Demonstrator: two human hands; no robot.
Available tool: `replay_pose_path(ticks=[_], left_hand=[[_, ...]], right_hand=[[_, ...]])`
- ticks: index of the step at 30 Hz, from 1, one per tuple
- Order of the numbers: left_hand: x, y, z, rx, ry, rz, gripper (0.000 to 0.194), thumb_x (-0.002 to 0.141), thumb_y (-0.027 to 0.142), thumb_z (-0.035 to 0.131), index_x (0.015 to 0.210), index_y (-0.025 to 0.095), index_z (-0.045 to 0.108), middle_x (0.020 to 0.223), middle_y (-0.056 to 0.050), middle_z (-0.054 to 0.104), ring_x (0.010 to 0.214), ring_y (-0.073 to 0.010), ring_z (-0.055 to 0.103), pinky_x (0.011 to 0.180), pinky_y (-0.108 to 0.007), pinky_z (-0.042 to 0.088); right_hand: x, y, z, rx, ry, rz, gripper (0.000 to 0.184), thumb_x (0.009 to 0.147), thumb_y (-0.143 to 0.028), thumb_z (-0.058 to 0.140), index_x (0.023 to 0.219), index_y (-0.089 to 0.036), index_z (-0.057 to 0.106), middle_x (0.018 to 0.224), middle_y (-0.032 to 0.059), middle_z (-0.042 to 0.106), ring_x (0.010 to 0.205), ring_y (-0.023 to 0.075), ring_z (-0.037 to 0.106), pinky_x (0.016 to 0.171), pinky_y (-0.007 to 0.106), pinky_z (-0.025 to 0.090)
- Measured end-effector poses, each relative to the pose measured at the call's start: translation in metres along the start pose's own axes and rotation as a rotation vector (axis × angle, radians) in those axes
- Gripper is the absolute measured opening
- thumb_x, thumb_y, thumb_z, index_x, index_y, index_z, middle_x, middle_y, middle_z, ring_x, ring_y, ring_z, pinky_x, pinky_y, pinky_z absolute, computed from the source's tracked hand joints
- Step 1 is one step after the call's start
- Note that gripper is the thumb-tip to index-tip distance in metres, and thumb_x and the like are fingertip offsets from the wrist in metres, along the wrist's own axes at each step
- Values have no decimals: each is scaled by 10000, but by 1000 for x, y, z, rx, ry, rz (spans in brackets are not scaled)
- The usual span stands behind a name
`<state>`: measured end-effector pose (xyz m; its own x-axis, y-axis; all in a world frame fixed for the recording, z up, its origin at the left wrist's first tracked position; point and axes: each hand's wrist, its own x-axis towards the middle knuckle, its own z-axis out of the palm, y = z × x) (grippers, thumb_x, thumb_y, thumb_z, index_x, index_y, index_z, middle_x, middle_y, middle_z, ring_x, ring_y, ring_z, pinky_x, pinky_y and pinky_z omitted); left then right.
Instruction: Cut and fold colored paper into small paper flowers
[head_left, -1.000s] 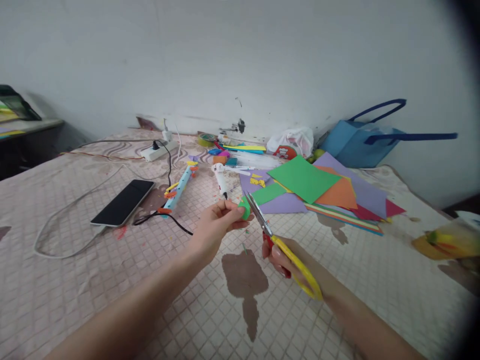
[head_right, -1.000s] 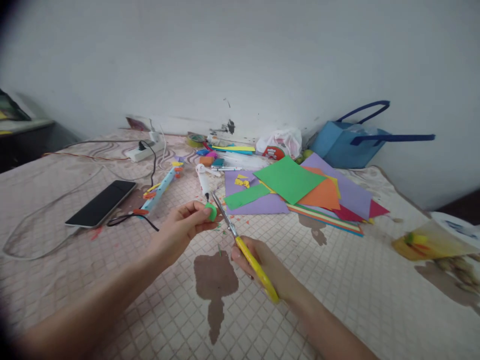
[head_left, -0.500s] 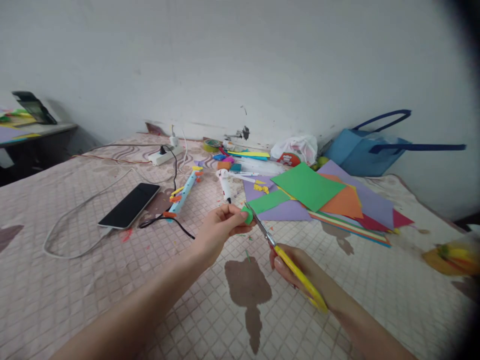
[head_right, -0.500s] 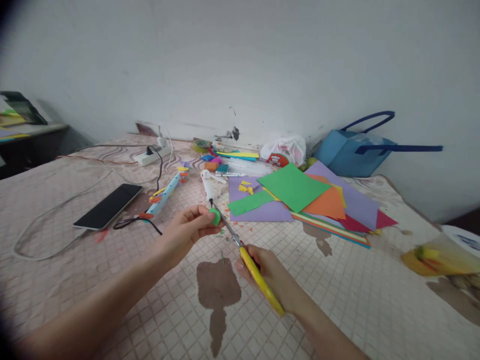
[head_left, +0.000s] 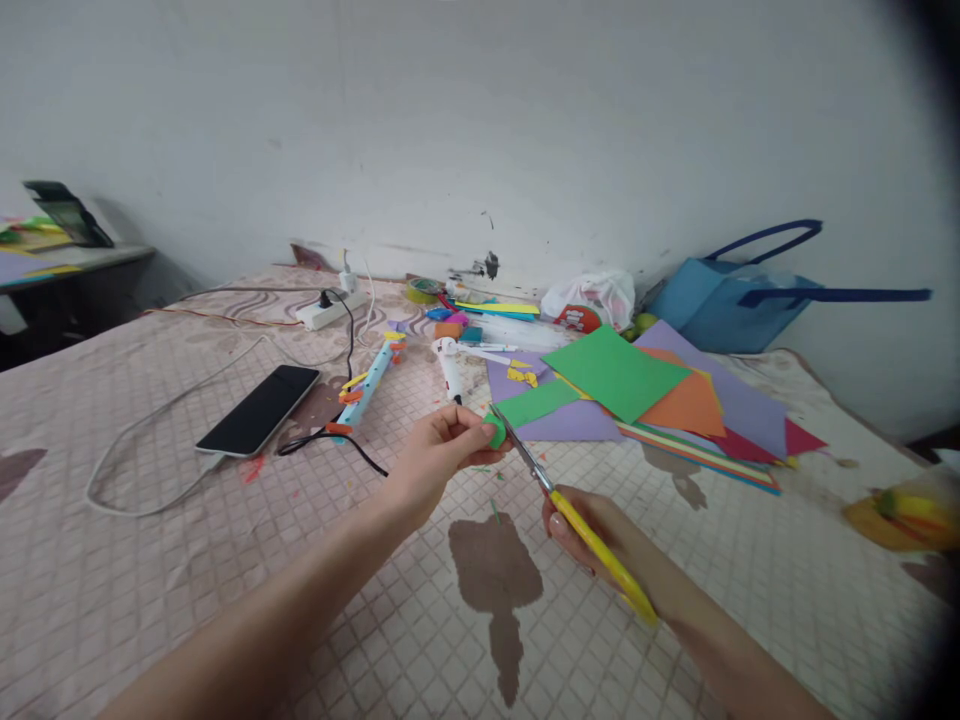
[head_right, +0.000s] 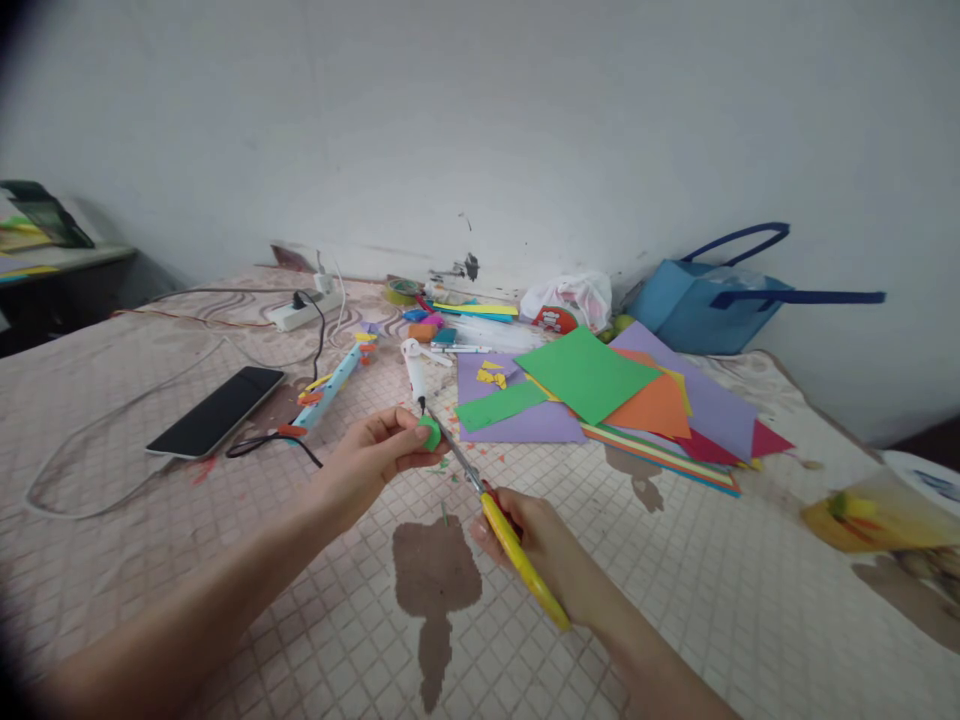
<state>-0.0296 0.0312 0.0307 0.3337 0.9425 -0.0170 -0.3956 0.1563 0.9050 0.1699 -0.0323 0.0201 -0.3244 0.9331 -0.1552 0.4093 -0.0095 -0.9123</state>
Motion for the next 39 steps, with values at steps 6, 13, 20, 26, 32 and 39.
replay_pose_path(ticks=[6, 13, 20, 26, 32, 39], left_hand=[[1, 1, 0, -5, 3, -4, 192, 723, 244, 710, 704, 140, 550, 728, -29, 697, 740, -150, 683, 758, -275, 522], [2, 0, -1, -3, -8, -5, 191, 715, 246, 713, 708, 145, 551, 733, -28, 696, 743, -151, 683, 756, -277, 523], [1, 1, 0, -4, 1, -20, 205, 705, 244, 721, 710, 143, 544, 741, -31, 696, 742, -155, 683, 760, -285, 523], [2, 3, 1, -13, 17, -24, 218, 687, 253, 735, 693, 139, 549, 728, -26, 684, 742, -157, 675, 770, -298, 512], [-7, -15, 14, -99, 58, -111, 198, 675, 254, 736, 658, 137, 578, 732, -9, 634, 714, -108, 597, 752, -276, 486], [-18, -33, 29, -84, 48, -170, 206, 683, 296, 725, 667, 148, 584, 723, -9, 629, 718, -124, 583, 770, -297, 442]], right_hand=[[0, 1, -1, -50, 8, -18, 361, 803, -493, 544, 667, -195, 395, 625, -36, 374, 536, 86, 306, 458, 209, 252], [0, -5, -1, -23, 16, 35, 450, 774, -627, 488, 646, -207, 390, 563, -48, 348, 466, 74, 275, 387, 206, 202], [0, -5, -1, 67, 8, 55, 516, 706, -717, 486, 646, -214, 390, 493, -67, 333, 429, 70, 262, 372, 210, 213], [0, -11, -1, 110, 10, 81, 473, 710, -653, 529, 622, -208, 397, 500, -67, 337, 422, 62, 255, 371, 209, 211], [7, -8, 11, 175, 202, 17, 342, 691, -497, 617, 801, -188, 522, 533, -76, 353, 454, 74, 311, 415, 211, 263], [14, -5, 24, 264, 316, -58, 209, 763, -364, 587, 778, -168, 518, 561, -54, 407, 491, 82, 360, 454, 219, 299]])
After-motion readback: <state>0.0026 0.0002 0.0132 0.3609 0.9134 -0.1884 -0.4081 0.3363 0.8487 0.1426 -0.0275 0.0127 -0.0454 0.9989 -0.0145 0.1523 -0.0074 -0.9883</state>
